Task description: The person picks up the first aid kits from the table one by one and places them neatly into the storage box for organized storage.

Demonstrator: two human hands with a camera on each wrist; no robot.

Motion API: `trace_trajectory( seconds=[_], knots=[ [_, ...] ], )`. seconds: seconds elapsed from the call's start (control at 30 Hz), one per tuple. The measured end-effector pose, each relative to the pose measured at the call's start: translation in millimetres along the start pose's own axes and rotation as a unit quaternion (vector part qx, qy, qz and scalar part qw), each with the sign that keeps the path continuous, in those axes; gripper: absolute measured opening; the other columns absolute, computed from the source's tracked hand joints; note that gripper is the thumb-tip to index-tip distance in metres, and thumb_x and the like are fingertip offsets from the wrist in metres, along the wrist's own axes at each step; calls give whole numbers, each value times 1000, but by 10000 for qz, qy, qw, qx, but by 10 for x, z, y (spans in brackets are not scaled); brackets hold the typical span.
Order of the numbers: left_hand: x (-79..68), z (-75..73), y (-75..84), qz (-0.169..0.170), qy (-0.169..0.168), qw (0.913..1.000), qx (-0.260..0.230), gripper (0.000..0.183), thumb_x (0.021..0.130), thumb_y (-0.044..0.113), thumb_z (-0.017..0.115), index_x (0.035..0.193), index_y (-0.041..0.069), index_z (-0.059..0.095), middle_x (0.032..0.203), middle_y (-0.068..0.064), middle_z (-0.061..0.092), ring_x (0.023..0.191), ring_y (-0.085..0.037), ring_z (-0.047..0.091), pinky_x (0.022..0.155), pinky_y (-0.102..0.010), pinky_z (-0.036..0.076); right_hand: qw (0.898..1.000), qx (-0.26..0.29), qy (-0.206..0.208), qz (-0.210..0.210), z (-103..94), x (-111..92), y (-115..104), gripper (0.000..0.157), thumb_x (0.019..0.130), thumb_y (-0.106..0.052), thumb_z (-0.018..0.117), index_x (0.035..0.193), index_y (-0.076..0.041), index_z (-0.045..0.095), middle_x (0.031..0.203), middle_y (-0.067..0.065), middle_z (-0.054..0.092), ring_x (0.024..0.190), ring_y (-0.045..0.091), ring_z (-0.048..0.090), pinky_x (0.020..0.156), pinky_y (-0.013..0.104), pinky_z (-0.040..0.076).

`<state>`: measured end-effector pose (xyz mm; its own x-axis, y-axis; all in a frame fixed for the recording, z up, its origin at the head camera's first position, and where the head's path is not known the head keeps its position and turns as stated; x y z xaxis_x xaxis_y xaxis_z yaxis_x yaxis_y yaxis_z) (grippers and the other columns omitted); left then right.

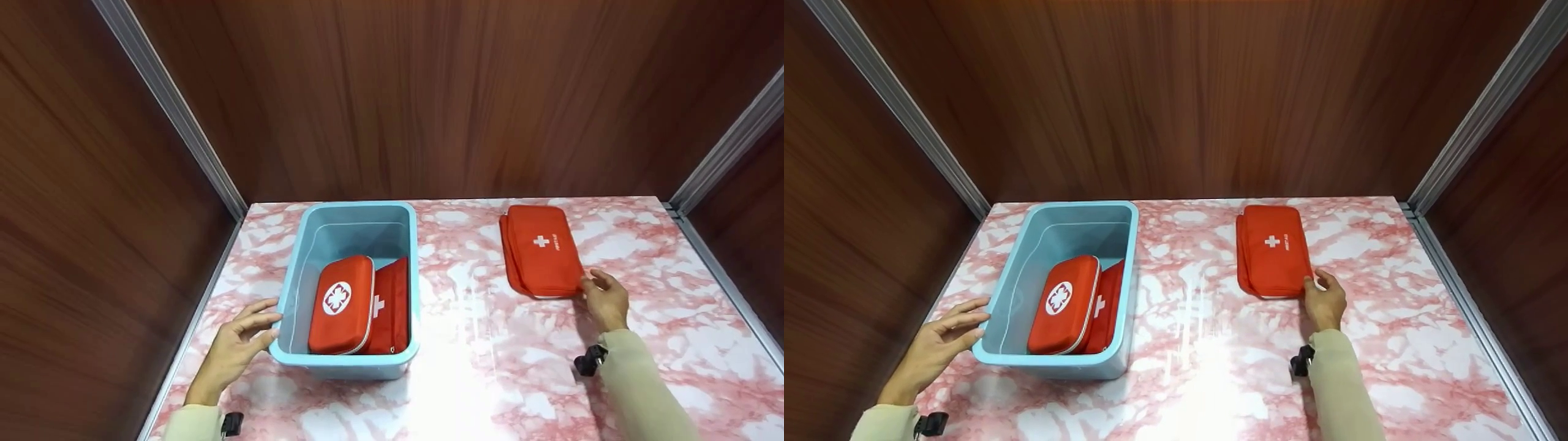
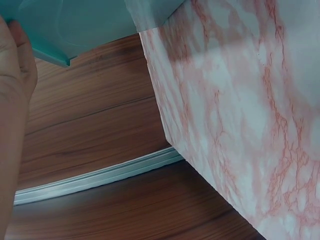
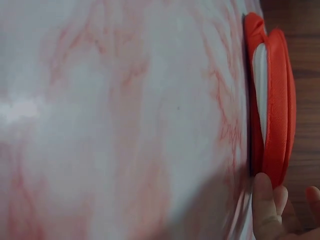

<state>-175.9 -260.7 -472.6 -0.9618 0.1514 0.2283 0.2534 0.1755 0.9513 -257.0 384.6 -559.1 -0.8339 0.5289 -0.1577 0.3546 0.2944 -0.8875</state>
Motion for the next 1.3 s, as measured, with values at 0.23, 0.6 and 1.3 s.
trace_trajectory(
  seconds=[0.23, 0.6, 1.3],
  knots=[
    [0, -1, -2, -1, 6, 10000, 12, 24, 87, -15, 67, 111, -13, 69, 137, -22, 52, 112, -12, 63, 81, -21, 55, 9992, 287, -270, 115, 25, 20, 48, 50, 102, -17, 54, 148, 0, 44, 146, 29, 41, 80, 4, 60, 70, 18, 55],
    [8, -1, 1, 66, -13, 10000, 65, 24, 86, -15, 67, 109, -12, 69, 137, -26, 52, 112, -12, 63, 86, -21, 53, 9995, 203, -213, 96, 90, 50, 29, 47, 97, -6, 60, 143, 0, 51, 122, 19, 54, 72, 0, 55, 67, 15, 51],
    [3, 2, -2, 123, -54, 9999, -7, 23, 87, -15, 66, 110, -14, 68, 137, -24, 52, 111, -12, 63, 80, -23, 55, 9975, 527, -39, -474, 212, -43, -106, 48, 96, -11, 66, 140, 2, 53, 124, 24, 56, 75, -5, 52, 64, 13, 49]
  ],
)
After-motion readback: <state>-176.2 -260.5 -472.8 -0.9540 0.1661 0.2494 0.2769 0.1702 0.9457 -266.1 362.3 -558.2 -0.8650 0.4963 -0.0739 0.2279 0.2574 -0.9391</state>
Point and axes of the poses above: each hand's wrist, its own x-axis towards the middle knuckle, its own z-axis out of the palm, y = z × x, the point moved 3 cm from there along x, towards the middle knuckle
